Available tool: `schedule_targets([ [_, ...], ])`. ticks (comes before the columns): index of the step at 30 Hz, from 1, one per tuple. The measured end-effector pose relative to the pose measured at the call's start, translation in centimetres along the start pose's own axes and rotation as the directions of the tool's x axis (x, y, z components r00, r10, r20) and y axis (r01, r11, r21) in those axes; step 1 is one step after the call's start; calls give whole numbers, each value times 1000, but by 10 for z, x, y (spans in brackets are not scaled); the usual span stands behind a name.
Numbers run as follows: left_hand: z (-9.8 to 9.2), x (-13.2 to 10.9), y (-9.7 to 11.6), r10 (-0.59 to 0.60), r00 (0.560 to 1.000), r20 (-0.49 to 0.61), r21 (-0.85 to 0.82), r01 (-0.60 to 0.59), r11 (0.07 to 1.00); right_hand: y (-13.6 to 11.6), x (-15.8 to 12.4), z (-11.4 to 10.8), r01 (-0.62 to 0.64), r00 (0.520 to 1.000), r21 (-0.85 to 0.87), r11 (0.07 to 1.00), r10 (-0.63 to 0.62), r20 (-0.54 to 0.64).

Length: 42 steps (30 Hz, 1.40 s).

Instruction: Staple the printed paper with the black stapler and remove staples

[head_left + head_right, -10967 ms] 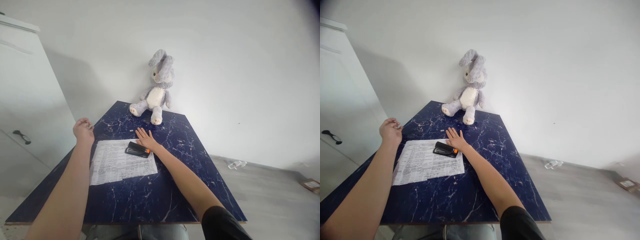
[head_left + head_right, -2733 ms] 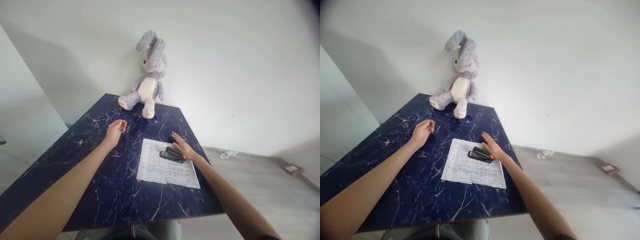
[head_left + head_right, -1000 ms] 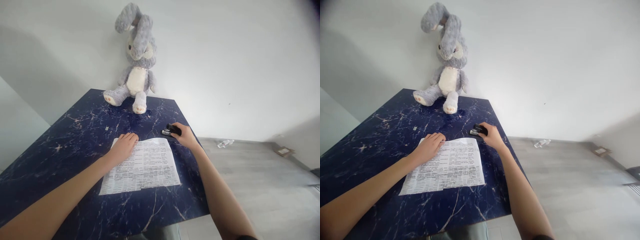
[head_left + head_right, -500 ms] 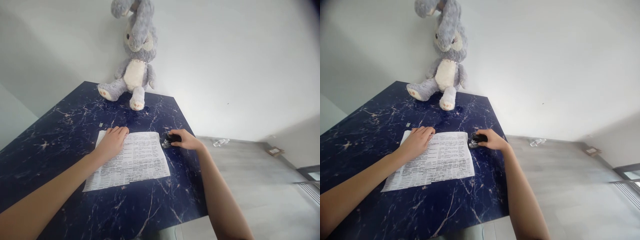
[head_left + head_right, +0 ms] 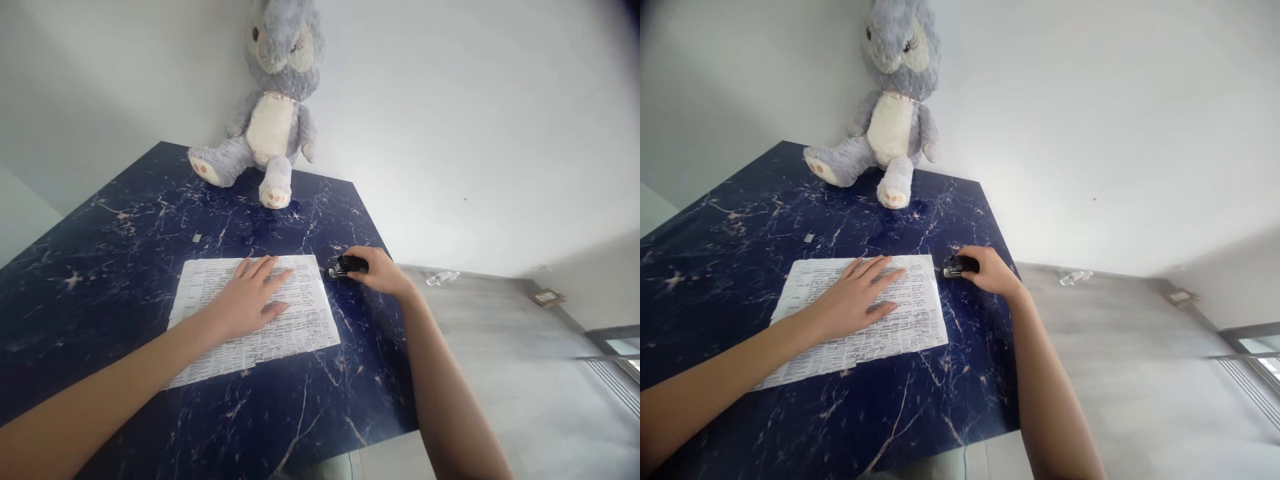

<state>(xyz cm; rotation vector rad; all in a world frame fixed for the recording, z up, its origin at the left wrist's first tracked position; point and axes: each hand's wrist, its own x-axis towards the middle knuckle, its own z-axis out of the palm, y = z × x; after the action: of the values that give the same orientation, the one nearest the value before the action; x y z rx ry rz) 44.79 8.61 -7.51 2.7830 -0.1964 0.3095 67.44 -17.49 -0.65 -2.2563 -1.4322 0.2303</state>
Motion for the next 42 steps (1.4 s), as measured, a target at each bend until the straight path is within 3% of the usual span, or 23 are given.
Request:
schedule_targets([
  [11, -8, 3, 2, 147, 984, -101, 32, -145, 989, -4, 5, 8, 37, 999, 61, 997, -38, 15],
  [16, -11, 2, 3, 139, 982, -128, -26, -143, 989, -8, 5, 7, 63, 995, 137, 989, -74, 73],
  [23, -7, -2, 8, 221, 974, 48, -86, -216, 973, -17, 3, 4, 55, 992, 163, 985, -72, 102],
  [28, -3, -4, 10, 193, 972, 137, -143, -173, 975, -24, 4, 7, 80, 988, 78, 994, -90, 124],
  [37, 1, -3, 24, 145, 987, 64, -118, -137, 984, -49, 8, 15, 71, 990, 153, 986, -88, 107],
  [42, 2, 4, 27, 175, 981, 84, -128, -163, 978, -56, 13, 32, -11, 999, 99, 995, 14, -31],
])
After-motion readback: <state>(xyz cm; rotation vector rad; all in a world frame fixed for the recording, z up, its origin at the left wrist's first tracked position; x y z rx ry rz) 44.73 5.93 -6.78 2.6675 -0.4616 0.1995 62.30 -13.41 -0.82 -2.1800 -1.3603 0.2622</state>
